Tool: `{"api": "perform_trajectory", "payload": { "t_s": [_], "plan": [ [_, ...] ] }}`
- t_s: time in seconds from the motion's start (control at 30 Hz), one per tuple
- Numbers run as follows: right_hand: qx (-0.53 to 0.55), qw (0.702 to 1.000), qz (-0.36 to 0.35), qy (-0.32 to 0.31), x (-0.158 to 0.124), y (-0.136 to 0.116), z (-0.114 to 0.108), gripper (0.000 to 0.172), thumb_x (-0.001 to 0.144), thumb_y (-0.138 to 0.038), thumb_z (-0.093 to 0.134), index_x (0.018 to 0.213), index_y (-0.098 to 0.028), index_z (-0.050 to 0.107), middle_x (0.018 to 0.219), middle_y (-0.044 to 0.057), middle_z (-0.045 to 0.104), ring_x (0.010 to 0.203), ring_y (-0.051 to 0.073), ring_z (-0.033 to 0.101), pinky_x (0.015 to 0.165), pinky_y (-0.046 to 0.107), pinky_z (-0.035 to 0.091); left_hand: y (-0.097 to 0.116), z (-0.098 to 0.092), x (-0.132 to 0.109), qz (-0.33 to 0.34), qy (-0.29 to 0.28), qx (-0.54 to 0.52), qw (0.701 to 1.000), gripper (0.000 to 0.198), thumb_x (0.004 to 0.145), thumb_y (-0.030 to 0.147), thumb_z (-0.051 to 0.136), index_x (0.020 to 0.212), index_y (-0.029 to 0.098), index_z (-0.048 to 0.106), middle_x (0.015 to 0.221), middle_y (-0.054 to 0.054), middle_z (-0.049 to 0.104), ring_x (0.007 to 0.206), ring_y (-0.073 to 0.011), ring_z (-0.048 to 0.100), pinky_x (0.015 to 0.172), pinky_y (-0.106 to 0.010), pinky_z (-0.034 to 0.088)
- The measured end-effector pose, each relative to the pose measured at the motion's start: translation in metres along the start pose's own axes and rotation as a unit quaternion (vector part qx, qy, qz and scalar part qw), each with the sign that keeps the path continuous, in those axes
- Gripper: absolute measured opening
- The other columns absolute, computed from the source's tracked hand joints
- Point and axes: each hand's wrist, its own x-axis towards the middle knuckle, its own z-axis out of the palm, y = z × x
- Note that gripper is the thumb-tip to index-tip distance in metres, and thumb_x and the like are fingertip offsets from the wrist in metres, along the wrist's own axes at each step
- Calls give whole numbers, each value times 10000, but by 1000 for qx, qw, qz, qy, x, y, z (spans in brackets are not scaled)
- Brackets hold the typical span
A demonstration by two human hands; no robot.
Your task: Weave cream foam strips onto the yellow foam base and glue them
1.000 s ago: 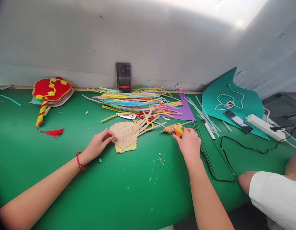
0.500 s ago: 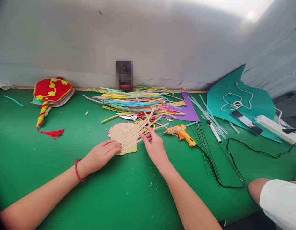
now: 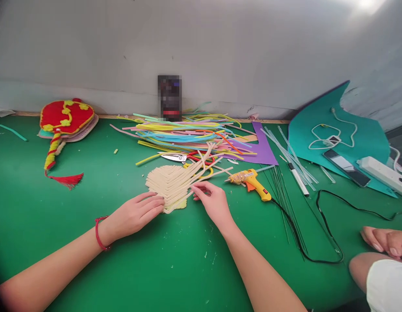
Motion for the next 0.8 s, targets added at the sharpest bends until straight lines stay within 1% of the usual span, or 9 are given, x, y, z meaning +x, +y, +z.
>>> {"api": "perform_trajectory", "payload": {
  "t_s": [0.07,0.13,0.27,0.37,0.43,0.53,0.6,0.7,0.8],
  "plan": [
    [42,999,12,-3,1,1,1,360,646,-510,757,786,-182,708,740,26,689,645,152,644,674,311,573,-2,2,-2,-55,0,-63,996,213,951,121,394,929,181,597,930,-40,713,846,-144,652,870,-320,516],
    [74,997,21,2,2,0,3,363,612,-498,786,759,-177,703,698,20,682,631,152,650,671,314,584,-6,3,-5,-152,23,-129,980,144,949,191,448,944,192,592,910,-38,698,834,-150,641,807,-301,519],
    [106,994,23,6,1,-1,8,366,590,-485,807,749,-171,706,663,18,681,631,154,659,671,317,598,-14,4,-10,-349,60,-225,908,119,923,273,498,899,215,599,868,-21,652,808,-153,616,730,-274,506],
    [118,993,16,15,0,0,11,366,585,-477,812,751,-169,706,663,17,684,628,157,662,660,320,602,-20,0,-10,-428,50,-267,862,143,899,311,512,863,219,616,857,-13,651,773,-154,608,710,-274,504],
    [123,992,13,29,1,0,11,366,583,-473,814,755,-169,704,661,16,683,626,160,663,654,325,603,-24,-6,-9,-448,28,-286,846,168,886,345,517,873,220,628,863,-10,669,757,-158,615,703,-279,508],
    [125,991,8,41,1,-1,10,355,584,-466,815,753,-175,703,662,12,683,626,164,662,663,340,603,-26,-19,-7,-440,-21,-310,843,183,873,367,525,887,230,645,866,0,694,766,-163,636,711,-280,518],
    [124,991,1,43,0,-3,10,344,591,-465,811,754,-182,703,680,14,691,633,171,663,688,361,605,-23,-29,-8,-425,-42,-298,854,159,863,354,541,878,240,650,867,12,699,788,-162,646,723,-274,520],
    [124,991,-9,42,-1,-5,9,332,602,-467,804,762,-193,706,725,24,705,653,182,666,729,385,602,-17,-37,-15,-408,-44,-237,881,148,857,342,544,804,240,637,841,19,693,775,-162,647,696,-267,512],
    [130,990,-2,49,-2,-5,8,329,598,-463,808,763,-198,707,735,21,704,671,177,664,750,381,596,-12,-37,-24,-432,-51,-193,879,177,878,345,512,793,242,629,815,22,711,747,-167,662,667,-268,508]
  ]
}}
